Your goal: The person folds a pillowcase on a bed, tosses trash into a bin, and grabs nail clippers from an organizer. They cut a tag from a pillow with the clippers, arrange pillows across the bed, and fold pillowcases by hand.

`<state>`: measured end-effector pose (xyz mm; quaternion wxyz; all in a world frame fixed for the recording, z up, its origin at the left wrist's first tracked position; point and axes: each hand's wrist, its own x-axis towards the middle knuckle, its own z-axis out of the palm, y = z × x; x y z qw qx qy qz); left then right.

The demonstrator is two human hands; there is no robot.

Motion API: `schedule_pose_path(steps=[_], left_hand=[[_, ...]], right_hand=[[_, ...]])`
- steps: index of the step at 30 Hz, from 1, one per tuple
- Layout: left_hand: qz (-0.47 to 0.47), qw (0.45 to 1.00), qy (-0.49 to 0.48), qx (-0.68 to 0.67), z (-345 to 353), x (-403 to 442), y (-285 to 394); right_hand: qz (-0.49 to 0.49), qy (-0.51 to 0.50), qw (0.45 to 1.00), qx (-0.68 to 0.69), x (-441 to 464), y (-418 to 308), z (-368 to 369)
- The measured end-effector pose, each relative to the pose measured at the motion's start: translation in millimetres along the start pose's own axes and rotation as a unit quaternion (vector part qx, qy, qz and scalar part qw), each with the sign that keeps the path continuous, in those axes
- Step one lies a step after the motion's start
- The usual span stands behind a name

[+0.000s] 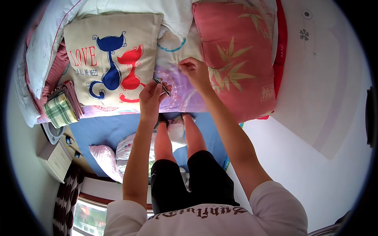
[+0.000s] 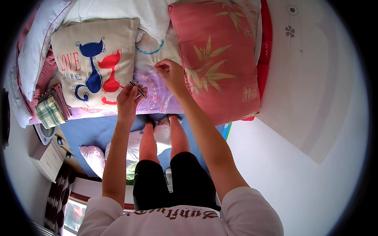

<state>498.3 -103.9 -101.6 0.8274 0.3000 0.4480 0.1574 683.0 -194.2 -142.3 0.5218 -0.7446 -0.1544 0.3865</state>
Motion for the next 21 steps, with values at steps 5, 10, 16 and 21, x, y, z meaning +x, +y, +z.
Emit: schedule_pose_path(steps=[5, 10, 16, 21], left_hand=[[0.015, 0.999, -0.037, 0.007, 38.3, -18.5, 24.8], [-0.015, 0.995, -0.071, 0.068, 125.9, -57.8, 47.2], [-0.031, 0.968, -0.225, 0.105, 266.0, -119.2, 48.9], [-0.027, 0.943, -0.293, 0.156, 370.0, -184.3, 27.2]], right_hand=[[-0.011, 0.026, 0.998, 0.063, -83.3, -78.5, -30.7], [-0.008, 0.119, 0.983, 0.14, -154.4, -129.6, -65.5], [-0.079, 0.281, 0.956, 0.023, -244.1, -198.9, -154.1], [-0.122, 0.411, 0.903, -0.041, -310.4, -212.6, -224.4]])
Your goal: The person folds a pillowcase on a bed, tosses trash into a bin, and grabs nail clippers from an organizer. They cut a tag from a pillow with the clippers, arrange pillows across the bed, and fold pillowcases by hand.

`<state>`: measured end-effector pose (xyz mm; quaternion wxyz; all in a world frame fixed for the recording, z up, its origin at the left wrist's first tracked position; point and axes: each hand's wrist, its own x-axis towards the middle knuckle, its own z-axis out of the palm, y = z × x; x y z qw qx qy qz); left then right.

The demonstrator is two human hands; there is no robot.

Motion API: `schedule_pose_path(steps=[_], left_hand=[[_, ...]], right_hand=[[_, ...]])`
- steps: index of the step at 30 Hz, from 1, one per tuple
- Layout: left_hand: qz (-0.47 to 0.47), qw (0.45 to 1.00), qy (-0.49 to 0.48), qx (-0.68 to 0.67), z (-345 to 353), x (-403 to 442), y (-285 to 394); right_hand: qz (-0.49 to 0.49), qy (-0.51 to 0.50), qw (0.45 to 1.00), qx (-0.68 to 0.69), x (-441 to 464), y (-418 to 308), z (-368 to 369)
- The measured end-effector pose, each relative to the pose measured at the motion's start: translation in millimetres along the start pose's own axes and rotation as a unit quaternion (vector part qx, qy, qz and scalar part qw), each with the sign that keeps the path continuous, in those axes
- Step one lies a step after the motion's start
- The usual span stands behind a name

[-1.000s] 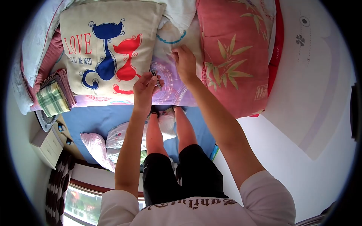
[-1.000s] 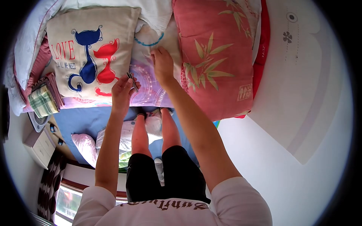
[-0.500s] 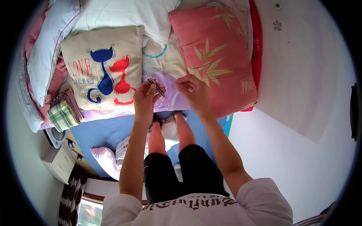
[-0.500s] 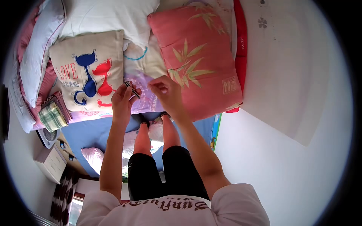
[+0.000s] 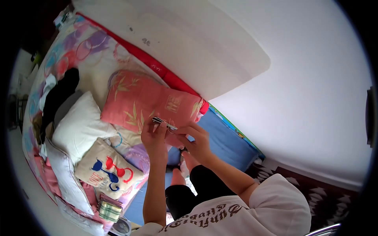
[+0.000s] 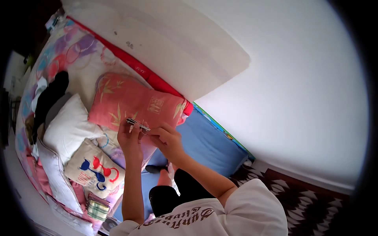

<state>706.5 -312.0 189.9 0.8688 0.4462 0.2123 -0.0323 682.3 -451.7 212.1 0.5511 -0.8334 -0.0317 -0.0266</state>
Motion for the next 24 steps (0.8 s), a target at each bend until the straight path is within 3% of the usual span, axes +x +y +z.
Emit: schedule_pose_path(steps=[3, 5, 7, 10, 14, 16, 17, 19, 24], left_hand=[[0.001, 0.997, -0.079, 0.009, 63.1, 9.0, -10.5], [-0.007, 0.991, -0.134, 0.018, 109.4, 14.8, -21.3], [0.013, 0.978, -0.205, 0.041, 157.2, 15.9, -22.5], [0.037, 0.955, -0.255, 0.144, 213.0, 23.7, -14.8], [0.087, 0.926, -0.323, 0.177, 278.5, 58.4, -10.5], [0.173, 0.872, -0.37, 0.27, 307.0, 80.0, -1.5], [0.172, 0.871, -0.37, 0.275, 321.4, 89.2, 5.9], [0.332, 0.736, -0.391, 0.442, 347.3, 106.0, 21.9], [0.382, 0.681, -0.392, 0.486, 366.5, 140.1, 32.8]], right_hand=[[-0.045, 0.123, 0.991, 0.0, 13.6, 2.9, -51.2], [0.022, 0.233, 0.971, 0.048, 20.9, 12.7, -93.4], [0.018, 0.259, 0.964, 0.054, 30.6, 5.5, -139.2], [0.001, 0.267, 0.963, 0.032, 47.6, 6.1, -189.0], [-0.009, 0.312, 0.95, 0.021, 83.0, 1.0, -241.7], [-0.03, 0.33, 0.943, -0.023, 105.2, -7.5, -263.6], [-0.037, 0.337, 0.94, -0.04, 117.4, -7.3, -271.4], [-0.05, 0.34, 0.938, -0.054, 141.8, -4.8, -282.7], [-0.071, 0.328, 0.939, -0.075, 173.7, 2.0, -287.1]])
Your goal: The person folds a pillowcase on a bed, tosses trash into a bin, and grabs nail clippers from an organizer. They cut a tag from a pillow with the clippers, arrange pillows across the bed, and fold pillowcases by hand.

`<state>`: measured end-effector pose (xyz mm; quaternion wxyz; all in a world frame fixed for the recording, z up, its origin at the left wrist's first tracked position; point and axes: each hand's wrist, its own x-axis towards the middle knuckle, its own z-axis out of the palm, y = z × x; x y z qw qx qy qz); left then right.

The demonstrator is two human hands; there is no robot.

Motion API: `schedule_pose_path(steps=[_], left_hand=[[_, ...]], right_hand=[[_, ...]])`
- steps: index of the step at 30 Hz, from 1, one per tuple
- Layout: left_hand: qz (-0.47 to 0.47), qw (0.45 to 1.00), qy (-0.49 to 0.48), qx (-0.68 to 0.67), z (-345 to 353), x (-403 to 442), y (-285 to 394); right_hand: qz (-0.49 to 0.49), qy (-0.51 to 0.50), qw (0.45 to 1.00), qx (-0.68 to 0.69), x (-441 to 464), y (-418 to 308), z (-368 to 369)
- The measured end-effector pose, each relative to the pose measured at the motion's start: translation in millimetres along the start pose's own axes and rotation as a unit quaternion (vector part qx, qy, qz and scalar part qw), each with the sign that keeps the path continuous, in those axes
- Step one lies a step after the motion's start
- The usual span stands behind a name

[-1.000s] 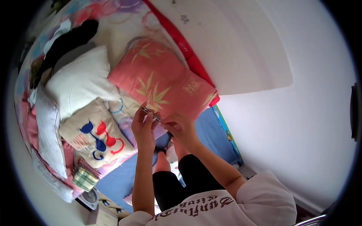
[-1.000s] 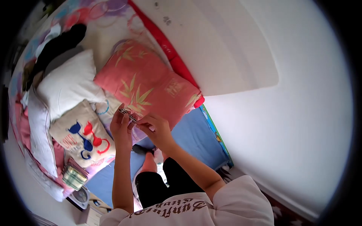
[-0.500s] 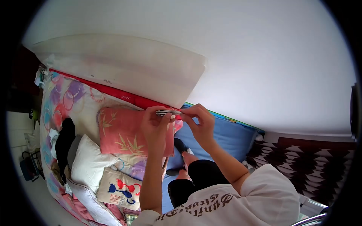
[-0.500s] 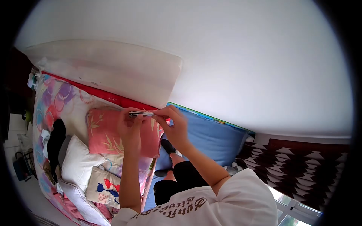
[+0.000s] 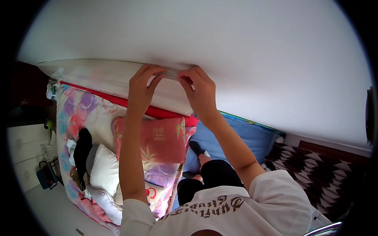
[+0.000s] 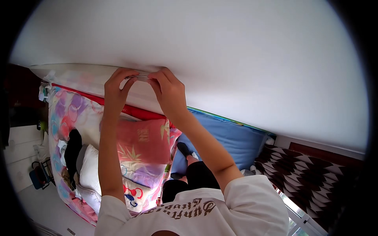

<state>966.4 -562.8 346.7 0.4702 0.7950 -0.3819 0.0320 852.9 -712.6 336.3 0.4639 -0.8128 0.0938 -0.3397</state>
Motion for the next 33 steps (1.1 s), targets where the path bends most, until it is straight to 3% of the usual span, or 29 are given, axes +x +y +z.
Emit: schedule_pose_path(steps=[3, 7, 10, 12, 16, 21, 24, 30, 33], left_hand=[[0.037, 0.996, 0.011, 0.084, -14.0, 14.3, -18.3], [0.088, 0.984, 0.002, 0.156, -22.4, 22.2, -30.8], [0.083, 0.986, -0.016, 0.142, -26.9, 21.3, -29.3], [0.081, 0.986, -0.011, 0.144, -28.7, 20.5, -34.4], [0.084, 0.983, 0.011, 0.162, -26.4, 17.9, -41.7], [0.044, 0.986, 0.059, 0.15, -21.2, 12.0, -41.3], [0.032, 0.984, 0.104, 0.144, -14.5, 6.4, -35.0], [0.033, 0.989, 0.101, 0.104, 7.5, -36.2, -10.7], [0.014, 0.985, 0.146, 0.086, 15.1, -69.4, -0.9]], right_hand=[[-0.053, 0.076, 0.995, -0.023, 2.1, -1.5, -6.2], [-0.036, 0.027, 0.999, -0.003, 5.4, 2.4, 2.0], [-0.079, 0.001, 0.993, -0.088, 2.1, 11.7, 17.5], [-0.103, 0.035, 0.986, -0.13, -1.6, 12.4, 24.4], [-0.104, 0.038, 0.984, -0.141, -4.4, 11.7, 30.9], [-0.029, 0.07, 0.989, -0.124, -11.7, 18.3, 32.2], [-0.105, 0.093, 0.979, -0.147, -6.4, 19.0, 33.8], [-0.053, 0.038, 0.983, -0.172, -13.6, 18.4, 15.6], [-0.083, 0.046, 0.982, -0.165, -17.4, 17.6, 10.3]])
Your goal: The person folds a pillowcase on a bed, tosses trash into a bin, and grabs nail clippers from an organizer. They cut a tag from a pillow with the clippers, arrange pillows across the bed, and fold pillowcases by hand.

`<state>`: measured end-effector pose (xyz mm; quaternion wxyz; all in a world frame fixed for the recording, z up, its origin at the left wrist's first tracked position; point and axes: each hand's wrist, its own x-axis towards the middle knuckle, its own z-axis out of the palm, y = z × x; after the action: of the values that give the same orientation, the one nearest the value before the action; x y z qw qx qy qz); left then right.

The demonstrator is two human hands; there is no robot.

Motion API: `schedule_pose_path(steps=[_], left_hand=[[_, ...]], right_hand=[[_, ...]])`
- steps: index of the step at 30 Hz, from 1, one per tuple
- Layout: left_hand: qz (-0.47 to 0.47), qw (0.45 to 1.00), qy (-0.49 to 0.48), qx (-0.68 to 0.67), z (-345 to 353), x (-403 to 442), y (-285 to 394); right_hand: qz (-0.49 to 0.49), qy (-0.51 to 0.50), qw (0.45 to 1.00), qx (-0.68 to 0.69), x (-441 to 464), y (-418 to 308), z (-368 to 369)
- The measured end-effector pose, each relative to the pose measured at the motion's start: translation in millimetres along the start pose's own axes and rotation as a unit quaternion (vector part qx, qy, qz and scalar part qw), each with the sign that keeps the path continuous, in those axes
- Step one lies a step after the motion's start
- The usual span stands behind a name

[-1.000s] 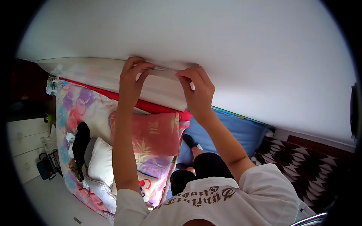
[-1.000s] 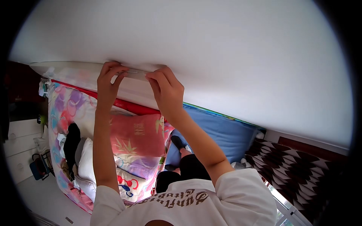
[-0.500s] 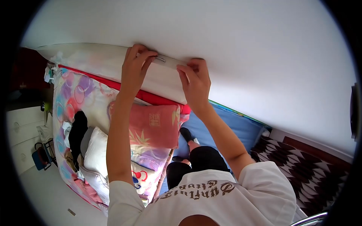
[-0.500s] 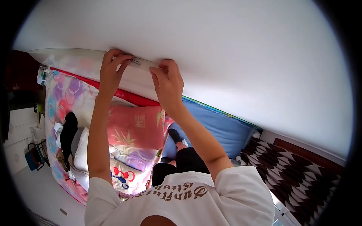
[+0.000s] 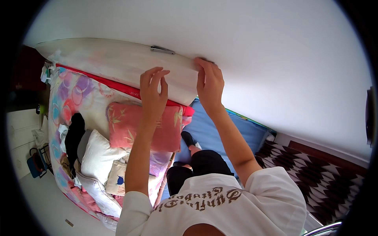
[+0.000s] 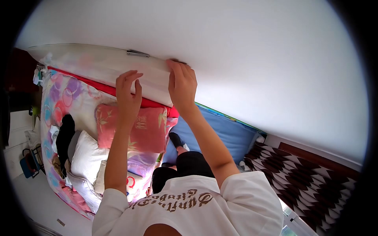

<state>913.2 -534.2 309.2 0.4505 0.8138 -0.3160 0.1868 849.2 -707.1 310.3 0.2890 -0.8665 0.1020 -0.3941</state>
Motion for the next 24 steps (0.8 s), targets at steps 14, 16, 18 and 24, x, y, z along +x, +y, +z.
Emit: schedule_pose_path(steps=[14, 16, 18, 24], left_hand=[[-0.449, 0.891, 0.051, 0.033, -57.0, -404.0, -6.7], [-0.507, 0.858, 0.045, 0.07, -74.0, -468.3, -4.1], [-0.57, 0.815, 0.065, 0.086, -87.8, -523.1, 1.7], [-0.736, 0.648, 0.186, 0.056, -116.1, -702.6, 1.4]], right_hand=[[-0.225, -0.069, 0.971, -0.037, -36.4, -72.0, 16.0], [-0.259, -0.123, 0.958, 0.001, -72.1, -94.2, 37.6], [-0.28, -0.214, 0.935, 0.041, -122.3, -117.9, 68.9], [-0.253, -0.485, 0.834, 0.073, -323.1, -139.7, 158.9]])
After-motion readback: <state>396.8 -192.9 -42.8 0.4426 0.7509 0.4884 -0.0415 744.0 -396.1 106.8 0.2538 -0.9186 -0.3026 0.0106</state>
